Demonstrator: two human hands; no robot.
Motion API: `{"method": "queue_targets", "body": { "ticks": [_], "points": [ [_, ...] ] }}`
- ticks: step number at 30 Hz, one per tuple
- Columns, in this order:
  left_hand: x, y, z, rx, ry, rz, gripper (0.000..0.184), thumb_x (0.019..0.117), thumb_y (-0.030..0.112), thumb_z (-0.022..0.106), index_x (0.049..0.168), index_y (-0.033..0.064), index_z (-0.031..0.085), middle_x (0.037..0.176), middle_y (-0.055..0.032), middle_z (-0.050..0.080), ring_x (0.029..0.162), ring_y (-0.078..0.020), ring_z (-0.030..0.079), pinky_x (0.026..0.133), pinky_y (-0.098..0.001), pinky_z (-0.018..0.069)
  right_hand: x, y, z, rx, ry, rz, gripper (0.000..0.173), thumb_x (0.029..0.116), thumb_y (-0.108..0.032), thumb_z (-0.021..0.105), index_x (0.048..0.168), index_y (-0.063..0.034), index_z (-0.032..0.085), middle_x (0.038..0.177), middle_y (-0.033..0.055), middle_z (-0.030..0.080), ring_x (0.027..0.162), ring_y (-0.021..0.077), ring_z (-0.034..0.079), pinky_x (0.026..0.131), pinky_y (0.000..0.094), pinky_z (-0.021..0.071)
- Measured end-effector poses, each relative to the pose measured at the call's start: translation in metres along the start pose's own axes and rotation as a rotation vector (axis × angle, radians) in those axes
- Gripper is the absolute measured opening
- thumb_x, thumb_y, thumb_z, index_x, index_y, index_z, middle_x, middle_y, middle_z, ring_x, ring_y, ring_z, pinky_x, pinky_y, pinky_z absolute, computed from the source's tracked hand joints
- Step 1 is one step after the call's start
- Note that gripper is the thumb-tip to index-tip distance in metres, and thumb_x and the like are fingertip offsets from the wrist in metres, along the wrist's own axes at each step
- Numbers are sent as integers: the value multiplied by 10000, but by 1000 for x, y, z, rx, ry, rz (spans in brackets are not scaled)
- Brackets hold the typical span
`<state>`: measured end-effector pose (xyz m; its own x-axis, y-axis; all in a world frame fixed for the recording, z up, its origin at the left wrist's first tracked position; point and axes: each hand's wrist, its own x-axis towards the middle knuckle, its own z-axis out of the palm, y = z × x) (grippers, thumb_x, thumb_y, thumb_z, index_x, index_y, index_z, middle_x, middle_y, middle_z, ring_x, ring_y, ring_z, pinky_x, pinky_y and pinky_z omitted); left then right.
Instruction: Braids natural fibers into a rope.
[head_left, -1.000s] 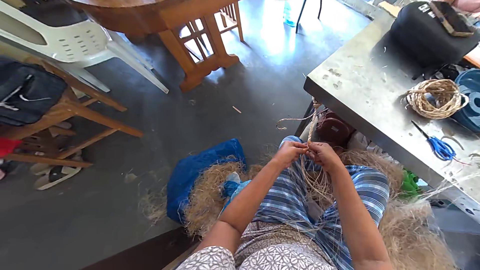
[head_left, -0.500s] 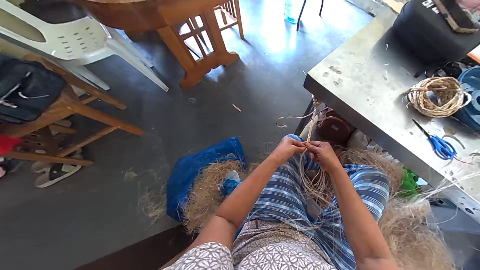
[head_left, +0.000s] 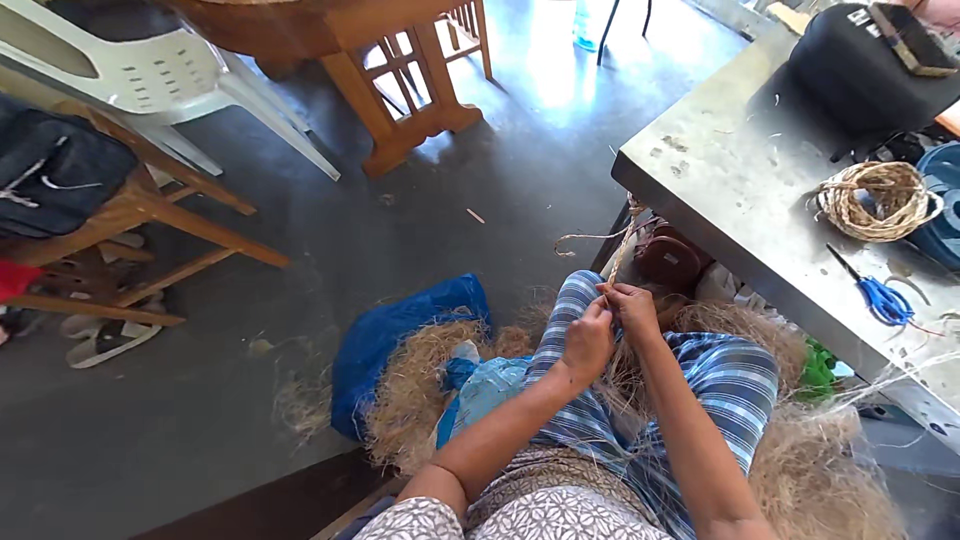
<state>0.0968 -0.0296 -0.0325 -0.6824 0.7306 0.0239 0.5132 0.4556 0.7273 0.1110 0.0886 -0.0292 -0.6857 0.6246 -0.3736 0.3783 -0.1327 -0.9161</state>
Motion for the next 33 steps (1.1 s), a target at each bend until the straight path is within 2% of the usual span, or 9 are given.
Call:
{"method": "queue_targets", "body": {
  "ticks": [8,15,17,19,22,25,28,31,33],
  "points": [
    [-40,-13,-69,-47,-600,-92,562,1018,-8,491,1568,62,401,1231,-257,668,1121,-405,663,1023,-542,492,1,3,-14,96,-68,64,179,1036,-59,578,1064,28,733,596,-17,548,430,15,344,412,181,289],
    [-46,-164,-182,278,-732,-443,215,987,47,657,1187,-2,720,1078,-224,712,906,-367,694,855,-545,555,2,-2,-28,76,-94,88,169,1036,-46,570,1062,29,720,620,-10,545,434,11,370,407,167,309],
    [-47,-201,-203,589,-600,-665,269,870,148,814,1079,-7,748,1078,-267,707,1020,-479,669,883,-676,516,2,-2,-26,101,-97,101,175,1039,-46,564,1064,30,719,621,-9,542,432,12,364,404,164,305],
    [-42,-187,-219,693,-549,-837,558,773,222,902,1194,-65,676,1253,-357,612,1273,-589,484,1019,-791,324,2,-4,-24,101,-106,108,176,1039,-49,564,1072,27,719,621,-15,539,434,11,364,406,162,299],
    [-31,-122,-234,284,-524,-417,828,766,252,922,1468,35,542,1393,-256,591,1334,-451,521,1108,-640,384,3,-6,-22,92,-122,82,172,1035,-45,573,1056,32,725,614,-13,555,424,-1,364,397,152,300],
    [-5,-72,-196,-168,-369,15,511,917,130,727,1402,23,606,1334,-169,660,1254,-298,620,1074,-505,481,2,-7,-23,102,-126,79,181,1040,-49,564,1055,30,726,609,-18,561,422,-6,361,395,150,298],
    [27,-29,-117,-435,-175,-127,391,1114,205,423,1358,-42,602,1197,-222,701,1104,-317,688,1004,-502,520,-3,-10,-25,132,-118,82,187,1041,-57,565,1060,28,731,600,-23,548,420,-3,354,393,151,294],
    [53,-11,-47,-688,-237,-287,480,1140,285,320,1463,-31,483,1237,-244,662,1077,-315,684,971,-478,540,-4,-11,-25,155,-111,56,170,1034,-42,572,1030,37,723,594,-16,565,421,-4,376,398,154,310],
    [58,0,-23,-795,-262,-364,488,1144,336,273,1443,13,485,1049,-173,654,847,-218,658,786,-381,568,-4,-10,-27,103,-105,26,161,1031,-50,586,967,33,708,597,-11,581,437,4,423,422,162,359]
  ]
}}
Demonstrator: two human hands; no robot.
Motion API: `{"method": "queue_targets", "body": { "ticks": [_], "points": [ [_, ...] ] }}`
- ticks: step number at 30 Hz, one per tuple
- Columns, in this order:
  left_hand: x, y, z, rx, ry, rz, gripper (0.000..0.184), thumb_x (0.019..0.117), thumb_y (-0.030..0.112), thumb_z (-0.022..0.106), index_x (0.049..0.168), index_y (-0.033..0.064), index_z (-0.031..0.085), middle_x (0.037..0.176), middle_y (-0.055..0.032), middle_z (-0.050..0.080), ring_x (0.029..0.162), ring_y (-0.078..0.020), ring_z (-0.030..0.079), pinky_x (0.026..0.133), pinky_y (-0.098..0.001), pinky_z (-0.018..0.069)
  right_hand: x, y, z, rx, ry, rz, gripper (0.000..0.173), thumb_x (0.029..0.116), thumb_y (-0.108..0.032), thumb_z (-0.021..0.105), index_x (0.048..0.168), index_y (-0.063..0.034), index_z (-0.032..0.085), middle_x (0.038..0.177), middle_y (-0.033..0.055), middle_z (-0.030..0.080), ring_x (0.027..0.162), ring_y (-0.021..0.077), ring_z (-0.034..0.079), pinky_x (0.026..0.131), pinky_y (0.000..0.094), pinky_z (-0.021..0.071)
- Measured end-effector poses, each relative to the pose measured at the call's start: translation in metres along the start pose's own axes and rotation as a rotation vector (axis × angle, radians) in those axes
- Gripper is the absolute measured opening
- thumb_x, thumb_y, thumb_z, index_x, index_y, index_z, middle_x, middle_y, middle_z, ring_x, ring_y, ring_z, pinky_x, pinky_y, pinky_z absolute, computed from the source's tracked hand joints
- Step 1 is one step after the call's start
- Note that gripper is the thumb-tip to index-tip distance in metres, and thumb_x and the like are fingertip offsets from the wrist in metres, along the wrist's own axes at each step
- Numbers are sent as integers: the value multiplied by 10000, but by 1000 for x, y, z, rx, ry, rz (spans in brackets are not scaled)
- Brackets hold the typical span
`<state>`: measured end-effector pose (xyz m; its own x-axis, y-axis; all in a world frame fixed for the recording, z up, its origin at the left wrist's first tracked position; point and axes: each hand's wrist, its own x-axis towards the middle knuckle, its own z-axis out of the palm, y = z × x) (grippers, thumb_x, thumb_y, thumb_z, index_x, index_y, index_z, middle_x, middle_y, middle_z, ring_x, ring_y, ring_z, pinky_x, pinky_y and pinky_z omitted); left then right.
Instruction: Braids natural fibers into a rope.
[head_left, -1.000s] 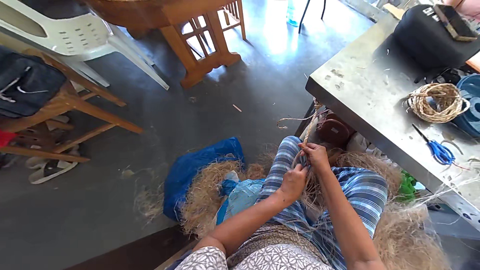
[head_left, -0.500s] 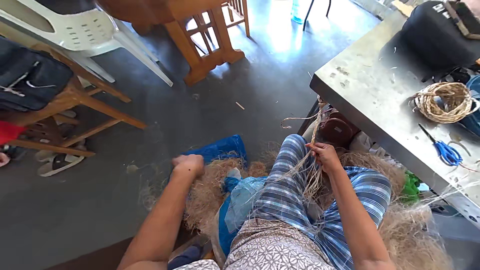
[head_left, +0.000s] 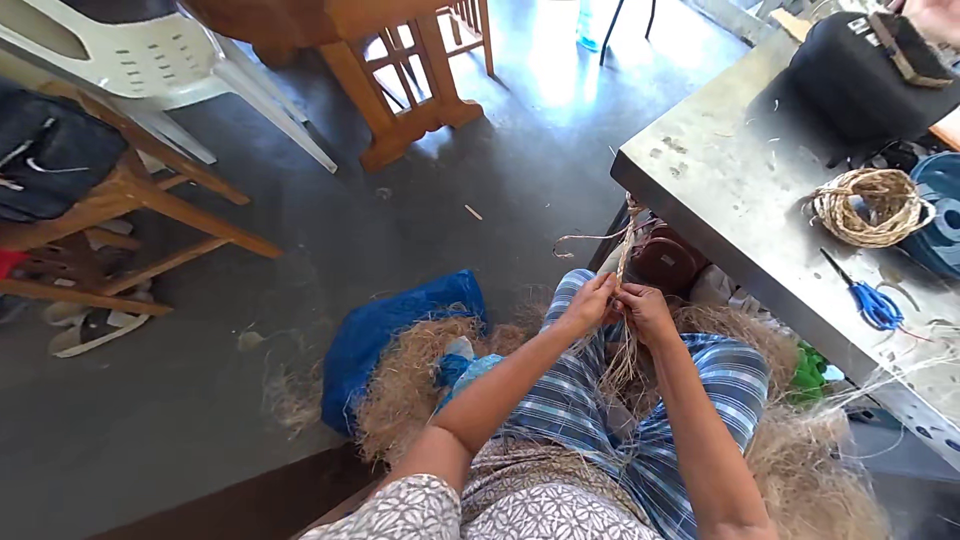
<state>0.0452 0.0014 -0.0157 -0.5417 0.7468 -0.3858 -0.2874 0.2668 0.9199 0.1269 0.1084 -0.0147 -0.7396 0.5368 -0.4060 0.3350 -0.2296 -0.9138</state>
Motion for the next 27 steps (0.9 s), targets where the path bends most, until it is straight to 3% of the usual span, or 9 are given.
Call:
{"method": "queue_targets", "body": {
  "ticks": [1,3,6,9,13,20,23,25,27],
  "points": [
    [0,1,7,2,26,-25,494,1144,355,263,1391,16,524,972,-145,620,762,-191,589,706,-352,516,-1,1,-2,-43,6,-22,160,1027,-52,595,958,31,713,605,-7,591,448,9,433,431,171,359],
    [-2,5,10,77,70,-31,532,1143,365,256,1306,-23,582,1011,-184,621,792,-239,559,731,-403,481,-5,0,-7,-130,-27,-60,150,1030,-55,588,1013,26,712,648,-5,609,480,14,446,457,182,365],
    [3,-2,6,162,99,4,534,1143,362,265,1222,-26,623,884,-145,589,707,-218,523,678,-390,468,-13,0,-12,-166,-94,-83,237,1028,-6,553,1242,32,649,728,14,634,507,18,433,481,187,361],
    [5,-3,1,148,86,-21,506,1141,332,308,1094,-12,676,797,-78,619,602,-123,485,579,-299,417,-16,2,-17,-210,-83,-94,462,1017,27,547,1471,21,457,730,46,635,512,35,453,498,202,376],
    [-6,8,-1,67,27,-40,257,1071,166,511,975,-1,682,666,-1,548,471,-28,329,460,-195,283,-17,0,-19,-275,-99,-108,493,1022,16,542,1497,18,410,737,41,620,542,51,475,521,220,396],
    [5,-4,-5,112,4,8,120,998,91,649,984,-11,711,725,-25,610,518,-36,382,497,-212,327,-11,8,-22,-328,-93,-113,404,1018,-15,577,1417,24,525,806,59,691,565,41,502,537,224,404],
    [16,-14,-9,131,-13,35,111,984,84,667,984,-14,719,792,-45,677,581,-41,468,544,-229,381,-16,5,-30,-462,-55,-91,202,1020,-67,612,1183,14,699,868,58,706,654,68,556,629,263,461],
    [17,-15,-9,141,-26,58,106,978,63,667,989,-30,715,845,-72,708,681,-69,558,639,-265,448,-22,-2,-32,-558,-1,-57,148,1018,-99,627,1024,4,732,794,46,682,666,84,581,667,284,485],
    [17,-12,-9,148,-34,86,92,962,33,675,974,-49,716,856,-92,723,756,-103,628,740,-311,510,-26,-8,-33,-611,38,-27,167,1024,-127,628,983,-6,735,762,44,665,648,87,581,667,286,496]
  ]
}}
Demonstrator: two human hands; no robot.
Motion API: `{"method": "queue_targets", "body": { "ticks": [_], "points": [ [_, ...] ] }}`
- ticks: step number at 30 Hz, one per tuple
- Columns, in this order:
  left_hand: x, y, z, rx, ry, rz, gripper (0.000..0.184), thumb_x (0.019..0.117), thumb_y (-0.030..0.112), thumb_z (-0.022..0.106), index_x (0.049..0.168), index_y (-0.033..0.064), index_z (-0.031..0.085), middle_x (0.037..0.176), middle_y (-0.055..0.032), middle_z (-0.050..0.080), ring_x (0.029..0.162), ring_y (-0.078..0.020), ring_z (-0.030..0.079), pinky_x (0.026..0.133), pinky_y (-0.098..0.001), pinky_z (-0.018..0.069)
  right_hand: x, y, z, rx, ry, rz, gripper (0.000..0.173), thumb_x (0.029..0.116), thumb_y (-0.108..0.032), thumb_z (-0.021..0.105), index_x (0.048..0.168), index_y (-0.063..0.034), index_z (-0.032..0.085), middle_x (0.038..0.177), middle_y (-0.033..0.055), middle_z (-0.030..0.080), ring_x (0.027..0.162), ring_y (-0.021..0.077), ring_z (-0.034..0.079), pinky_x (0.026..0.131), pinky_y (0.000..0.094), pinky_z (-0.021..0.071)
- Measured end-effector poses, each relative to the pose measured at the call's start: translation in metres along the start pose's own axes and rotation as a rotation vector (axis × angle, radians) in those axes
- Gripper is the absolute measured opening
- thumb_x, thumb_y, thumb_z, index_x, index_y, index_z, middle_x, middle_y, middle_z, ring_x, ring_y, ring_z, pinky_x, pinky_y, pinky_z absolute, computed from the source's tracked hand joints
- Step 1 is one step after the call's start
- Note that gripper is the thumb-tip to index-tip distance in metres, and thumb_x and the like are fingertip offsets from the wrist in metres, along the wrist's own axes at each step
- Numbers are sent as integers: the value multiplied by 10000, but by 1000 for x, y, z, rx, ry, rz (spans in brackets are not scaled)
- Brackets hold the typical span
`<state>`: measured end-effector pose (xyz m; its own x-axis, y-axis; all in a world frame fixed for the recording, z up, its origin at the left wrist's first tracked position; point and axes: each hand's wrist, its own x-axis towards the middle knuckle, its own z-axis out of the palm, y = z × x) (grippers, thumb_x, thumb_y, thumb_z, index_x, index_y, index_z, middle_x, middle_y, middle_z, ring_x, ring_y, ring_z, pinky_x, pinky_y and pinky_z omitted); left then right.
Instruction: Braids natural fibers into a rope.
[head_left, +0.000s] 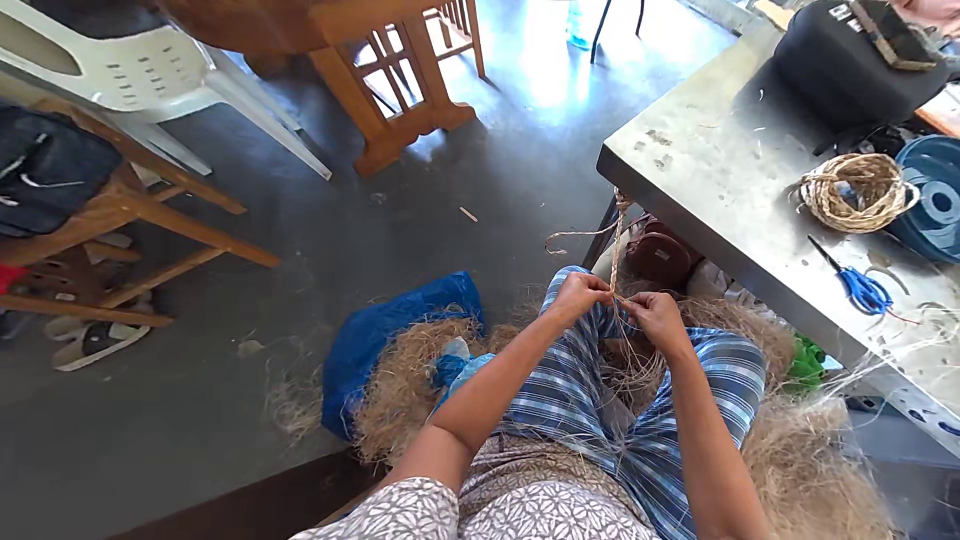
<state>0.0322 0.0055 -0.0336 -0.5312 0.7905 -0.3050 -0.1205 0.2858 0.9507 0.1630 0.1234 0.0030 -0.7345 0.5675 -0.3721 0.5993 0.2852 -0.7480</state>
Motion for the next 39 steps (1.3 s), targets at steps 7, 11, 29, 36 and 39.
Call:
{"method": "queue_targets", "body": {
  "ticks": [7,11,29,36,39],
  "points": [
    [-5,10,10,102,38,60,102,963,43,688,970,-51,727,879,-123,742,820,-173,687,838,-391,546,-28,-24,-1,-253,163,13,206,1028,-144,579,1009,-13,736,899,157,702,874,291,669,829,501,515],
    [-14,13,21,113,113,72,86,960,34,689,971,-44,724,885,-126,739,805,-178,682,819,-390,550,-52,-35,25,-334,273,-17,268,1041,-162,514,1069,25,704,906,207,715,914,366,706,827,550,538],
    [-19,13,2,-299,16,-172,75,977,-7,635,1017,-33,692,758,-13,668,493,12,415,460,-154,329,-57,-16,34,-233,414,-324,276,1017,-154,561,1083,18,766,1006,229,724,1023,422,673,917,572,518],
    [-17,6,-4,-422,-49,-196,93,997,-6,596,1039,-33,675,708,8,606,481,15,410,448,-140,337,8,-8,20,637,-208,116,289,1117,-183,420,1074,7,633,761,25,647,607,75,603,586,228,529],
    [-17,1,-5,-300,-13,-157,82,987,-11,614,1021,-33,686,750,-4,646,510,15,431,475,-149,352,13,-6,23,562,-196,104,208,1074,-99,506,1021,13,673,627,-42,506,446,4,350,410,162,274]
  ]
}}
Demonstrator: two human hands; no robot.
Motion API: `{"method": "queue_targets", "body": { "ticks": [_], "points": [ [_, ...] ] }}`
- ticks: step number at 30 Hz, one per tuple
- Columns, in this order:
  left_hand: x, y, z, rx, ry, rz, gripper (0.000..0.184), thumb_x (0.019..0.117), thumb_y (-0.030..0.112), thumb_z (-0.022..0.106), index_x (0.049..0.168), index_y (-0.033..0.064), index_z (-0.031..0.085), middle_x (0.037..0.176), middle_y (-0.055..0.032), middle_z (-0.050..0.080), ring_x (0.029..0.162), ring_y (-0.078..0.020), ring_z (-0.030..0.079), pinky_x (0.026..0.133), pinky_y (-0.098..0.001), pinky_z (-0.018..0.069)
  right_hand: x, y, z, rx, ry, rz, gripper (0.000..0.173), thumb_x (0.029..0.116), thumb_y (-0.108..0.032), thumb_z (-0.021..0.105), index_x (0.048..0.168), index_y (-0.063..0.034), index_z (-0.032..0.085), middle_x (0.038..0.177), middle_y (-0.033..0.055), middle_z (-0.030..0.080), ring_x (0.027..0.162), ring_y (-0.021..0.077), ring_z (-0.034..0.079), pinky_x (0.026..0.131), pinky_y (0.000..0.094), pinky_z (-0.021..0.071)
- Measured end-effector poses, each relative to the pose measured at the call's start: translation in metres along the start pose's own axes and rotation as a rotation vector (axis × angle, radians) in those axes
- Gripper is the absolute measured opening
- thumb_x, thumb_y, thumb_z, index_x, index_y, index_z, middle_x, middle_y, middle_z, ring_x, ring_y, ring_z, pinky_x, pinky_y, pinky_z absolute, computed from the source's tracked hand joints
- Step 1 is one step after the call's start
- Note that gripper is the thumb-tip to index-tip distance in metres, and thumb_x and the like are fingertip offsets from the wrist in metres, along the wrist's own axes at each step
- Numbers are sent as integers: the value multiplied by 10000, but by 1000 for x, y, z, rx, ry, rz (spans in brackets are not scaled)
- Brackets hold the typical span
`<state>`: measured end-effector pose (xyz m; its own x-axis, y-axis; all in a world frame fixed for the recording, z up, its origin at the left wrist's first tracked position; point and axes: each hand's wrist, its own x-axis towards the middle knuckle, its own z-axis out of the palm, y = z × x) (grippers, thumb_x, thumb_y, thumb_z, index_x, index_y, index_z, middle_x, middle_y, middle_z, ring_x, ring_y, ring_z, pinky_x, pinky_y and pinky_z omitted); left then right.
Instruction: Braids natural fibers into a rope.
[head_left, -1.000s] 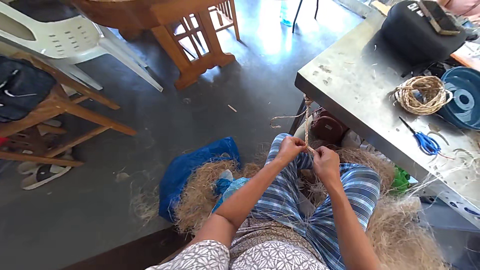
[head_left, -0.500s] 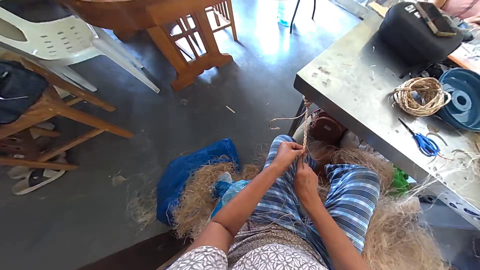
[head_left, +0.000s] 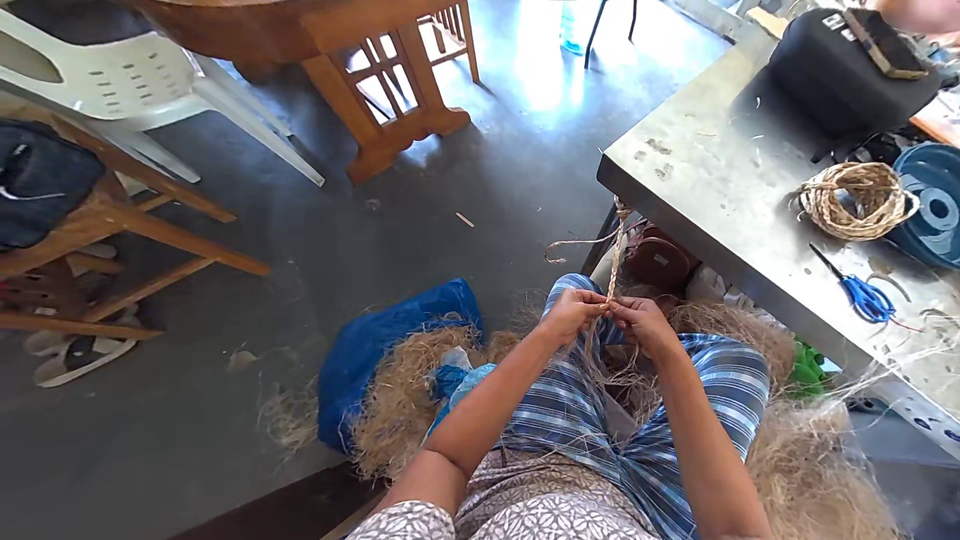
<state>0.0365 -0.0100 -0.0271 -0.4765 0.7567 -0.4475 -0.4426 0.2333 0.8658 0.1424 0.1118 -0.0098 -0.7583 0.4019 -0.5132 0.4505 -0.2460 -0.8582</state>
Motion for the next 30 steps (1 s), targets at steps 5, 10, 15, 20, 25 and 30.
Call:
{"method": "queue_targets", "body": {
  "ticks": [5,10,15,20,25,30],
  "points": [
    [-7,5,9,537,117,163,152,1003,61,631,1062,-33,735,925,-118,734,841,-168,681,855,-371,549,3,5,6,-247,107,-125,168,1040,-43,545,1092,36,683,683,-1,555,537,41,429,529,220,380],
    [-7,-2,15,533,130,217,169,1021,52,585,1076,-37,718,951,-140,724,878,-203,691,880,-396,554,-1,20,8,-178,182,-280,354,1022,-3,524,1372,54,539,712,10,588,570,38,465,568,223,412],
    [-4,-18,11,408,123,227,185,1016,78,588,1076,-50,707,999,-138,725,935,-175,689,908,-377,550,-8,31,11,-126,160,-275,310,1028,-52,535,1304,83,572,839,63,667,612,44,525,595,239,470],
    [-6,-20,9,480,179,287,188,998,67,602,1079,-69,704,956,-133,730,847,-140,683,826,-352,557,-45,8,-23,-564,67,-137,303,1077,-136,488,1218,55,676,914,170,682,756,231,625,776,403,531],
    [-14,-11,10,543,194,281,202,1004,60,595,1094,-91,693,961,-163,724,841,-170,672,828,-383,543,-123,-15,-67,-933,79,38,288,1056,-126,500,1157,42,710,1160,262,686,1160,407,635,1017,578,466],
    [-14,-13,15,523,221,276,170,996,29,598,1079,-89,689,911,-126,708,770,-111,626,764,-317,522,-194,-5,-122,-916,224,162,291,1055,-145,525,1193,35,707,1088,250,701,1023,386,673,956,557,498]
  ]
}}
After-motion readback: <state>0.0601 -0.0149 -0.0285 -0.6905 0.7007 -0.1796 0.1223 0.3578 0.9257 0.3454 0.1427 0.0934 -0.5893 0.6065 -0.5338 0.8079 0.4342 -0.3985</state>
